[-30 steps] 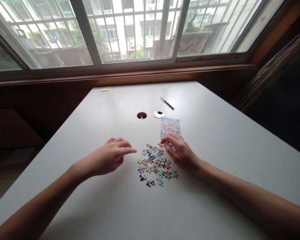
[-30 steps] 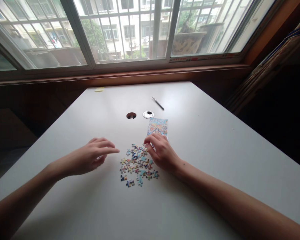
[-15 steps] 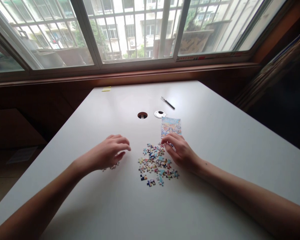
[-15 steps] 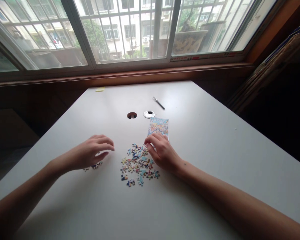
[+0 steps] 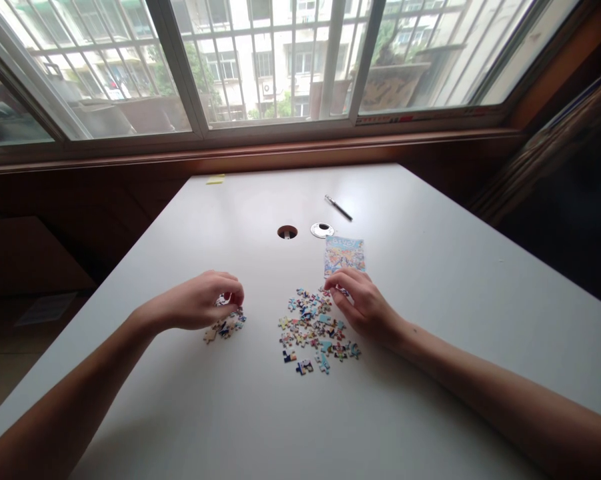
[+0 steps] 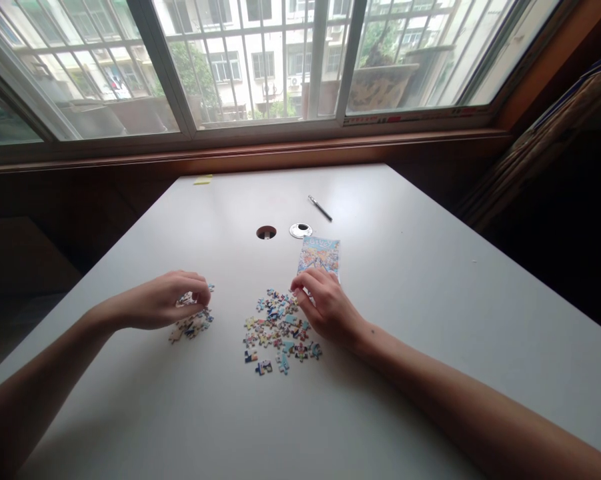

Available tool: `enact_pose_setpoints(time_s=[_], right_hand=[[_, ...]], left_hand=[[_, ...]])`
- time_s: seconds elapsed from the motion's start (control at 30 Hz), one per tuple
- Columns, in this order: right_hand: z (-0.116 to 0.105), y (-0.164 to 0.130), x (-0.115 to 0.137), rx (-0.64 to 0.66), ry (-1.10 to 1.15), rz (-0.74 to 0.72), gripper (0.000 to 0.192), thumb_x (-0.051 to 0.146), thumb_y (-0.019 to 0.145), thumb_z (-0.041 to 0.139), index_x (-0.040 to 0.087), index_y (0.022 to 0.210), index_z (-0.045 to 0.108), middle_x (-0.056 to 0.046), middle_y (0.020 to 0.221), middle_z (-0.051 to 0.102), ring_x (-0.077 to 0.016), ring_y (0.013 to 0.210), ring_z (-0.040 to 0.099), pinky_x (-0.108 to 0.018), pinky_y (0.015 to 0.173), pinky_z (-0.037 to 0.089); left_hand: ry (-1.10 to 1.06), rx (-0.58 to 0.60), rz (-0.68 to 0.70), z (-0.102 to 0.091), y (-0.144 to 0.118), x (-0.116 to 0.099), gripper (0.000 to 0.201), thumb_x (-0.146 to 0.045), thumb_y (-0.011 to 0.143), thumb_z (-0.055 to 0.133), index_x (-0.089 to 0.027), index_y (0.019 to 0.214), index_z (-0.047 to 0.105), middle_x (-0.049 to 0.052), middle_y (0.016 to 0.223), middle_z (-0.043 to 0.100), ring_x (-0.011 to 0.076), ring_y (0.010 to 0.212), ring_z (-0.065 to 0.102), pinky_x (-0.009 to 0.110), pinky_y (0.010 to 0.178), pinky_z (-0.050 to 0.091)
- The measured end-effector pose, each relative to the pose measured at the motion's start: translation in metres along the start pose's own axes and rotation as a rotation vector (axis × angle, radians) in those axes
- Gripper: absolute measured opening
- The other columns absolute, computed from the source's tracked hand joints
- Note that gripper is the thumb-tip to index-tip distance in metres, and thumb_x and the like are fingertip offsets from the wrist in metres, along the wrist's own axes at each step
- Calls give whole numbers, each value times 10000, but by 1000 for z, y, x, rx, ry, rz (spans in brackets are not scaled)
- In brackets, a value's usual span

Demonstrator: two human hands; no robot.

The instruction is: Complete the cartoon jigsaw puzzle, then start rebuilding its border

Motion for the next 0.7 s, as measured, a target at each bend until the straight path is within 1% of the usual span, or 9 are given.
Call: enact_pose_setpoints(time_s=[0.1, 0.17, 0.27, 0.33, 0.4, 0.47, 0.53, 0.6, 0.7], right_hand=[[0, -1, -1, 3, -1, 5, 126, 178, 956, 448, 217, 921, 563, -49, 915, 622, -212, 878, 555, -400, 858, 401], [1, -1, -2, 6, 0, 8, 125, 178, 957, 449, 216, 924, 563, -49, 919, 622, -213, 885, 556, -399, 861, 398], [2, -2, -3, 5, -2, 12, 122, 176, 955, 452, 217, 927, 564, -46, 923, 621, -213, 893, 557, -396, 868, 394], [2, -1, -3, 3, -5, 9, 121, 178, 954, 454, 218, 929, 566, -43, 924, 622, -213, 894, 559, -395, 871, 391], [3, -1, -2, 3, -5, 5, 122, 180, 955, 453, 218, 928, 566, -41, 921, 621, -212, 892, 559, -393, 869, 389], [2, 0, -2, 2, -3, 5, 123, 180, 957, 450, 216, 923, 562, -40, 914, 619, -210, 886, 557, -389, 862, 390], [2, 0, -1, 0, -3, 5, 122, 179, 958, 447, 215, 923, 559, -39, 912, 617, -208, 884, 555, -389, 861, 389], [1, -1, -1, 0, -2, 1, 120, 180, 958, 449, 216, 927, 559, -38, 915, 617, -206, 882, 554, -391, 863, 389], [2, -1, -3, 5, -2, 2, 118, 179, 958, 451, 215, 935, 561, -40, 922, 618, -206, 882, 551, -391, 861, 390]], left_hand=[[-43, -52, 3, 14, 11, -11, 146, -213, 904, 524, -181, 836, 649, 35, 867, 658, 157, 823, 592, 253, 730, 457], [12, -132, -3, 20, 17, -14, 117, -240, 906, 555, -180, 877, 652, 50, 914, 650, 172, 852, 579, 279, 754, 457], [66, -239, -12, 13, 16, -9, 126, -277, 920, 579, -184, 964, 652, 52, 922, 648, 181, 860, 571, 305, 781, 451], [51, -206, -22, 3, 10, -2, 151, -286, 952, 548, -195, 917, 663, 36, 888, 652, 166, 832, 577, 290, 767, 445], [71, -98, -3, -2, 4, 3, 104, -310, 906, 634, -217, 914, 680, 23, 909, 668, 175, 867, 589, 288, 781, 439], [108, -11, 20, 1, 1, 5, 97, -303, 841, 720, -237, 907, 695, 8, 917, 683, 185, 893, 597, 300, 818, 430], [111, 22, 47, 11, 4, 2, 50, -266, 848, 719, -241, 888, 703, -1, 892, 692, 175, 871, 604, 303, 831, 427], [87, -24, 88, 22, 11, -6, 51, -230, 906, 653, -231, 902, 704, 4, 882, 696, 160, 848, 607, 301, 824, 435], [66, -169, 160, 27, 19, -17, 137, -226, 973, 562, -211, 984, 698, 34, 935, 703, 163, 885, 617, 320, 849, 446]])
Point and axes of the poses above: each hand's wrist, its own y-axis towards the middle knuckle, its own z-axis out of the palm, x = y × z, the point moved 7 cm from there along y, towards the middle knuckle
